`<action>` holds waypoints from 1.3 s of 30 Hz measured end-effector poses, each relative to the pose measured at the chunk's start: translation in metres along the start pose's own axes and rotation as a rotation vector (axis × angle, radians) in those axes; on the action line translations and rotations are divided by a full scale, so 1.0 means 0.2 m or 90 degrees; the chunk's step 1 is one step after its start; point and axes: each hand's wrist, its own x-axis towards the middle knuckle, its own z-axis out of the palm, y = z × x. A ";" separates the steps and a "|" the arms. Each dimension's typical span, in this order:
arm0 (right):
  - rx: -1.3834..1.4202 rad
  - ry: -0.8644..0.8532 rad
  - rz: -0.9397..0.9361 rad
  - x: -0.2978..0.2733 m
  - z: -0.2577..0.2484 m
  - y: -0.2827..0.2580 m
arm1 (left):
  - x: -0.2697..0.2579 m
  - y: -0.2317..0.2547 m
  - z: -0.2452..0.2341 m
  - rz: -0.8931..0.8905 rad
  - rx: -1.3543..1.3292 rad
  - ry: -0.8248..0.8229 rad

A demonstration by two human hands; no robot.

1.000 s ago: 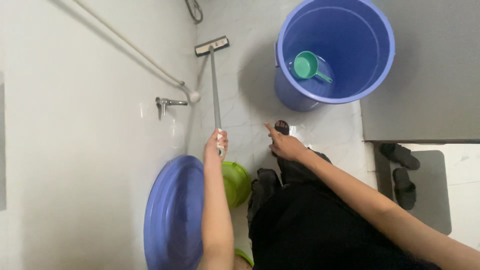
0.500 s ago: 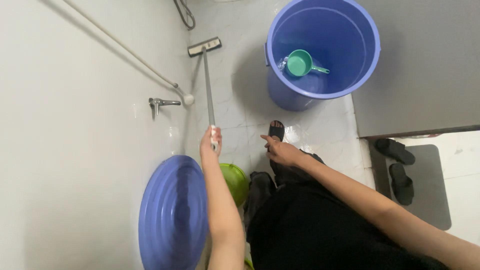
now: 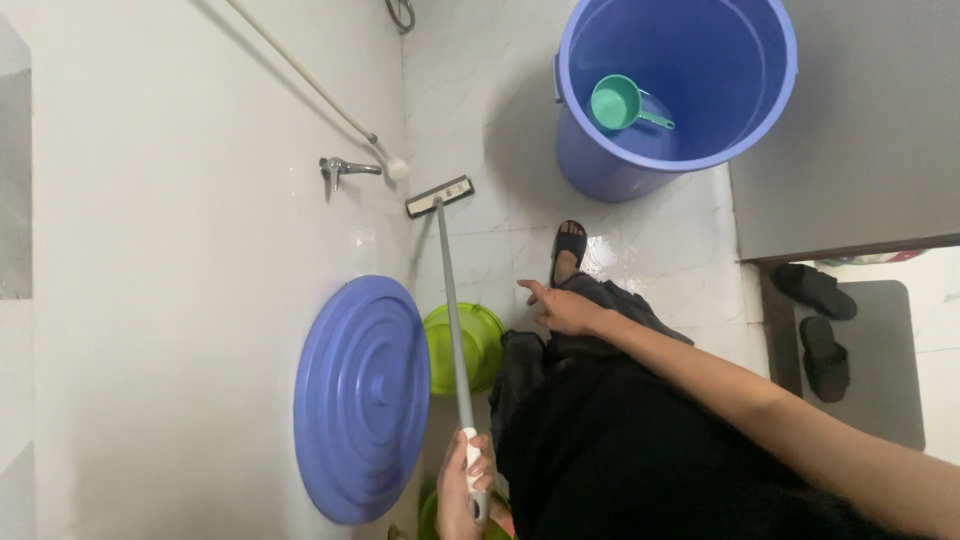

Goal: Scrubbing the bathroom floor with a long-handled floor brush.

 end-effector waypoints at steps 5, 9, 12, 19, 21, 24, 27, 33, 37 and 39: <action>0.017 0.007 0.038 0.04 -0.08 0.01 | 0.24 0.05 0.18 0.102 0.093 0.063; 0.032 0.058 0.013 0.09 -0.17 0.08 | 0.71 0.24 0.30 0.069 0.078 -0.096; 0.014 0.086 0.017 0.12 -0.26 0.13 | 1.13 0.49 0.43 -0.010 0.013 -0.179; -0.064 0.065 0.183 0.11 -0.64 0.16 | 1.76 1.10 1.08 0.000 0.053 -0.173; -0.016 0.094 0.194 0.10 -0.74 0.14 | 1.87 1.23 1.32 0.002 0.062 -0.175; 0.020 0.151 0.187 0.05 -0.83 0.24 | 2.17 1.40 1.57 -0.024 0.076 -0.196; 0.006 0.168 0.200 0.05 -0.89 0.27 | 2.36 1.48 1.90 -0.010 0.100 -0.213; 0.008 0.126 0.227 0.04 -0.83 0.28 | 2.39 1.28 2.13 0.075 0.101 -0.151; 0.016 0.142 0.172 0.03 -0.74 0.19 | 2.22 1.14 1.83 0.067 0.064 -0.145; 0.022 0.127 0.155 0.03 -0.67 0.16 | 2.14 1.08 1.51 0.069 0.065 -0.180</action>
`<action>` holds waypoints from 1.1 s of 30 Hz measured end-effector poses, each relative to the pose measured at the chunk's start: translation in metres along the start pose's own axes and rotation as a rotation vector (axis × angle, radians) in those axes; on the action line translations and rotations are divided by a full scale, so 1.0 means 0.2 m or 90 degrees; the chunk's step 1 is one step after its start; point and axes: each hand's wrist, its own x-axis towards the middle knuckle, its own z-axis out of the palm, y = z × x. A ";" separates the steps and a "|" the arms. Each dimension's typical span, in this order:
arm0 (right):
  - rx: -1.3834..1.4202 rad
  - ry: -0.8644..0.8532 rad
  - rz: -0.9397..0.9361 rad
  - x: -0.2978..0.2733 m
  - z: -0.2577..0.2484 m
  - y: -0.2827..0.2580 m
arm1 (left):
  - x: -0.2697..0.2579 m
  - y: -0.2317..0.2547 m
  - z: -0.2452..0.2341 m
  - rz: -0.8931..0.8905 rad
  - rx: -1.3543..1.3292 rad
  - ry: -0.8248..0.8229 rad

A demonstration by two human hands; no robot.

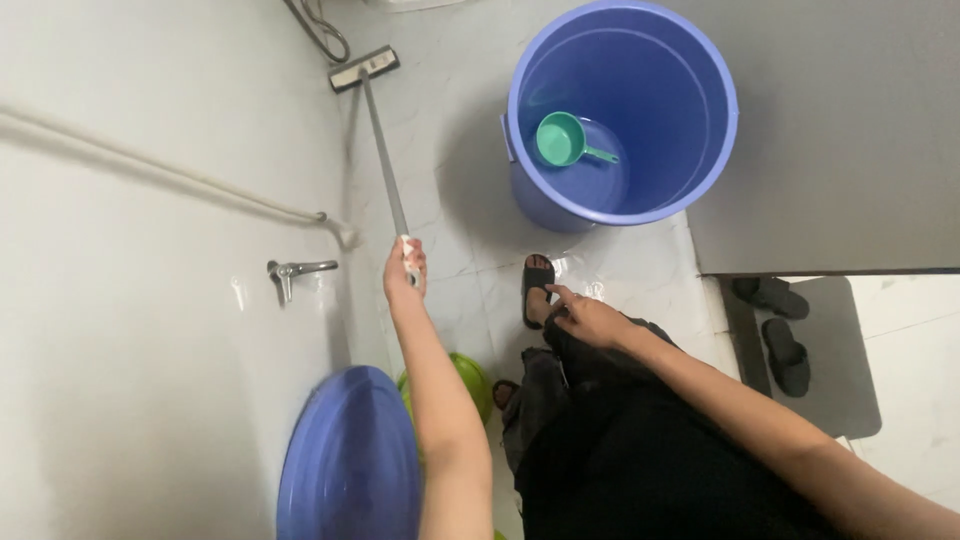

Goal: Scrubbing the bathroom floor with a long-handled floor brush.

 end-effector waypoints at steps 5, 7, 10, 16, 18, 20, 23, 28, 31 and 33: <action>-0.108 -0.048 -0.023 0.02 0.36 0.20 | -0.76 -0.29 -0.46 -0.037 -0.080 -0.005; -0.013 -0.057 -0.119 0.01 0.45 0.18 | -1.11 -0.47 -0.59 -0.004 -0.001 0.050; 0.035 -0.097 -0.106 -0.05 0.48 -0.07 | -1.61 -0.70 -0.81 -0.014 0.001 0.093; 0.004 -0.156 -0.108 -0.05 0.59 -0.11 | -2.24 -0.86 -0.83 -0.002 -0.028 0.119; 0.018 -0.143 -0.131 -0.03 0.61 -0.10 | -2.22 -0.85 -0.79 0.002 -0.009 0.147; 0.030 -0.127 -0.149 -0.02 0.59 -0.10 | -2.10 -0.84 -0.83 0.001 0.009 0.174; 0.013 -0.120 -0.122 -0.01 0.50 -0.14 | -1.80 -0.78 -0.87 -0.015 -0.064 0.062; -0.009 -0.096 -0.090 0.02 0.35 -0.03 | -1.28 -0.58 -0.56 0.063 0.051 0.116; -0.102 -0.100 0.023 0.05 0.25 0.12 | -0.84 -0.40 -0.40 0.090 0.087 0.066; -0.030 -0.066 -0.013 0.03 0.14 0.13 | -0.49 -0.19 -0.25 0.031 0.019 0.049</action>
